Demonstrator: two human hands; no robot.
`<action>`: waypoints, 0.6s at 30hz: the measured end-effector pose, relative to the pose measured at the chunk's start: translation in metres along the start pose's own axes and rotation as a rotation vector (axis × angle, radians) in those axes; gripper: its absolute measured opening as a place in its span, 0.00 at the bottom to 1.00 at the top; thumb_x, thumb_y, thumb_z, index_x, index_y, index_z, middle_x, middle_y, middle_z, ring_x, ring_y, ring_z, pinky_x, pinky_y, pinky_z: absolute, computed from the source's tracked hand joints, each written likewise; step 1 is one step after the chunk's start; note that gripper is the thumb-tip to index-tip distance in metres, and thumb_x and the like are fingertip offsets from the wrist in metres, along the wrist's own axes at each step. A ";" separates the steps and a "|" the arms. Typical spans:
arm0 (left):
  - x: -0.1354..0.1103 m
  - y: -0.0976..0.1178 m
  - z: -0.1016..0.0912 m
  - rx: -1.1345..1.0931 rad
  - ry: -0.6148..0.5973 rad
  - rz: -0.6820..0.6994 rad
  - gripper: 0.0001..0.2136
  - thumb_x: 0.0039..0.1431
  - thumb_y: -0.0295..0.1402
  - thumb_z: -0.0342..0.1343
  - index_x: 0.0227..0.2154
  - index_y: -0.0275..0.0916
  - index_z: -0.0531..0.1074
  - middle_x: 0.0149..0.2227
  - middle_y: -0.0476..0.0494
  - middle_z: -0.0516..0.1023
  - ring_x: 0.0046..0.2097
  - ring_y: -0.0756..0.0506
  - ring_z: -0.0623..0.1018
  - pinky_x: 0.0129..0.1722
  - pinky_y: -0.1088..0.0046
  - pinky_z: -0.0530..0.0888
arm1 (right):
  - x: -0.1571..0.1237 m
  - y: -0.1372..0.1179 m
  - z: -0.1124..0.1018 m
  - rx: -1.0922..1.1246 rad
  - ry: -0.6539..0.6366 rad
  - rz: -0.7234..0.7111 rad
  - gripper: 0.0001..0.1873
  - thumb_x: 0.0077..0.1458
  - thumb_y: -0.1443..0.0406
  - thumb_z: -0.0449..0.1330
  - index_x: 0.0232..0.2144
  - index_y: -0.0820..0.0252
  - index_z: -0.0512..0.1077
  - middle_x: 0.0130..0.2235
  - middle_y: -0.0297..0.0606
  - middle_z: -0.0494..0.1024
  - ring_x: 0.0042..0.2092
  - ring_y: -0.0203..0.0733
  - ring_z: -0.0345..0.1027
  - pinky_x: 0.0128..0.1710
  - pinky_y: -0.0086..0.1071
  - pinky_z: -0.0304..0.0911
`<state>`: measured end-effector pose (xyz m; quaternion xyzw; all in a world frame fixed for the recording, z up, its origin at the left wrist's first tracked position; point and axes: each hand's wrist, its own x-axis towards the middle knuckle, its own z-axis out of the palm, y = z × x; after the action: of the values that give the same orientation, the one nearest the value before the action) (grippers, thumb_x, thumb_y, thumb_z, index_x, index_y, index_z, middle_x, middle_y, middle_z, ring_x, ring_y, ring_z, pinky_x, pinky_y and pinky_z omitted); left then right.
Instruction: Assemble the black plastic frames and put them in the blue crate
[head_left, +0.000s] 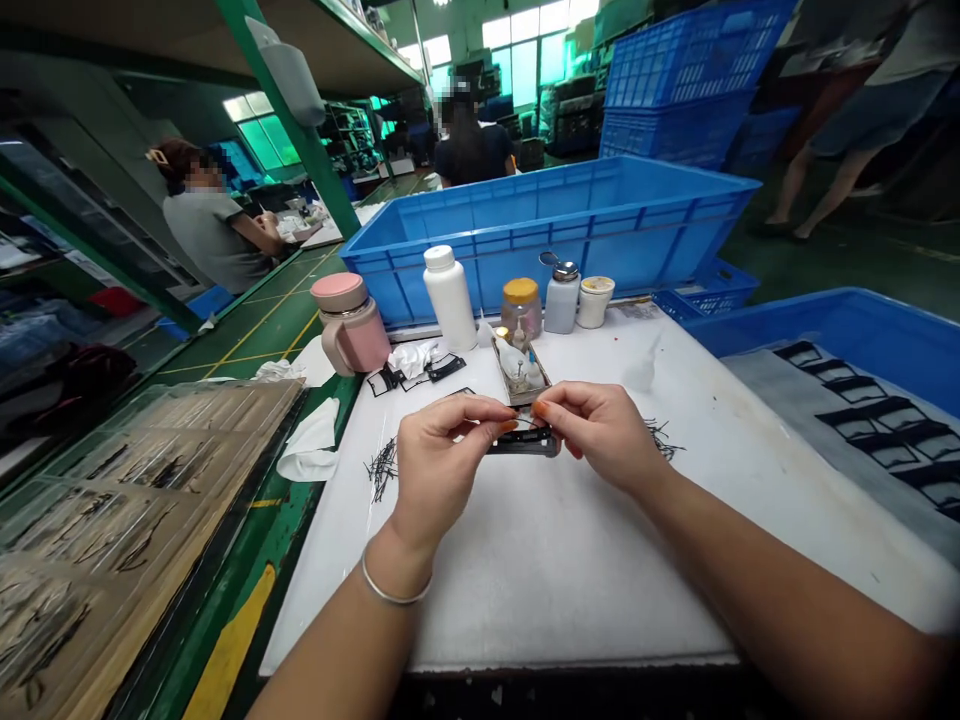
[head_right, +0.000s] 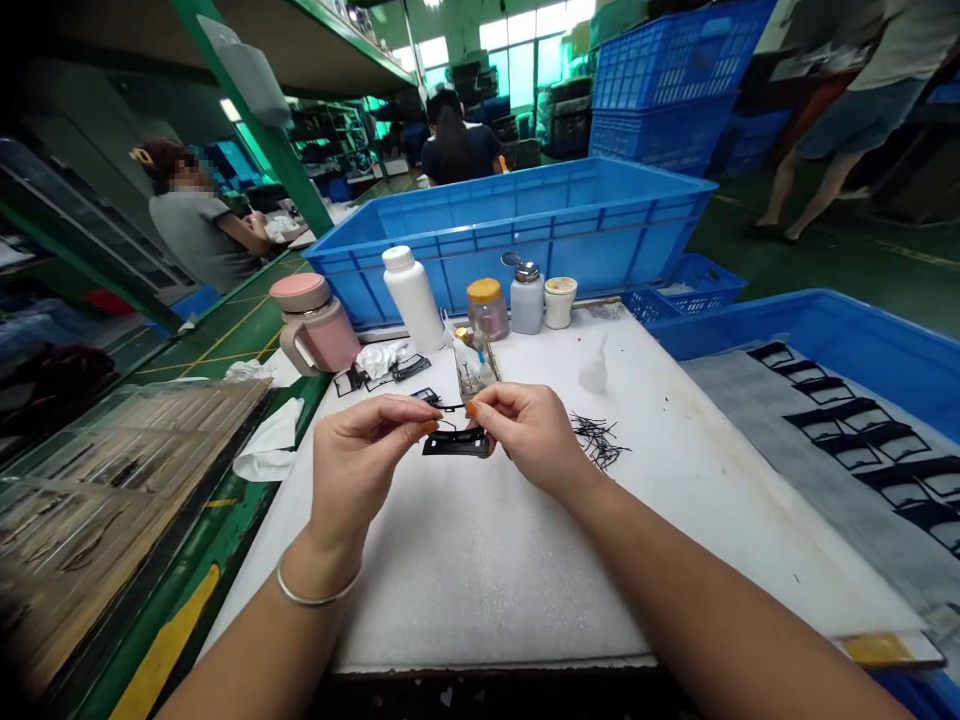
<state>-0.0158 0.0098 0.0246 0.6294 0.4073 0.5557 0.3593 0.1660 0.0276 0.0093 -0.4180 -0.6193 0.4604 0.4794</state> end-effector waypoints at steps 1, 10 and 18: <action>-0.002 -0.005 0.001 0.034 0.022 0.019 0.03 0.53 0.25 0.63 0.29 0.39 0.79 0.32 0.46 0.80 0.36 0.49 0.79 0.34 0.78 0.76 | 0.000 0.000 0.000 0.014 -0.012 0.020 0.13 0.57 0.60 0.60 0.27 0.65 0.74 0.20 0.32 0.72 0.18 0.28 0.59 0.16 0.22 0.52; -0.011 -0.014 0.002 0.157 -0.013 0.194 0.06 0.52 0.20 0.61 0.28 0.38 0.76 0.34 0.47 0.80 0.37 0.48 0.79 0.36 0.74 0.76 | -0.003 0.001 0.004 0.119 -0.053 0.108 0.15 0.56 0.57 0.62 0.31 0.65 0.72 0.25 0.35 0.75 0.18 0.29 0.64 0.14 0.21 0.56; -0.013 -0.011 0.003 0.205 -0.056 0.117 0.04 0.55 0.25 0.63 0.30 0.42 0.79 0.32 0.50 0.81 0.35 0.49 0.79 0.36 0.73 0.76 | 0.000 0.006 0.003 0.113 -0.050 0.087 0.13 0.57 0.58 0.61 0.32 0.65 0.73 0.25 0.36 0.76 0.21 0.31 0.67 0.16 0.22 0.58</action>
<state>-0.0150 0.0024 0.0089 0.7008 0.4145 0.5133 0.2713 0.1636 0.0280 0.0033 -0.4052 -0.5851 0.5255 0.4662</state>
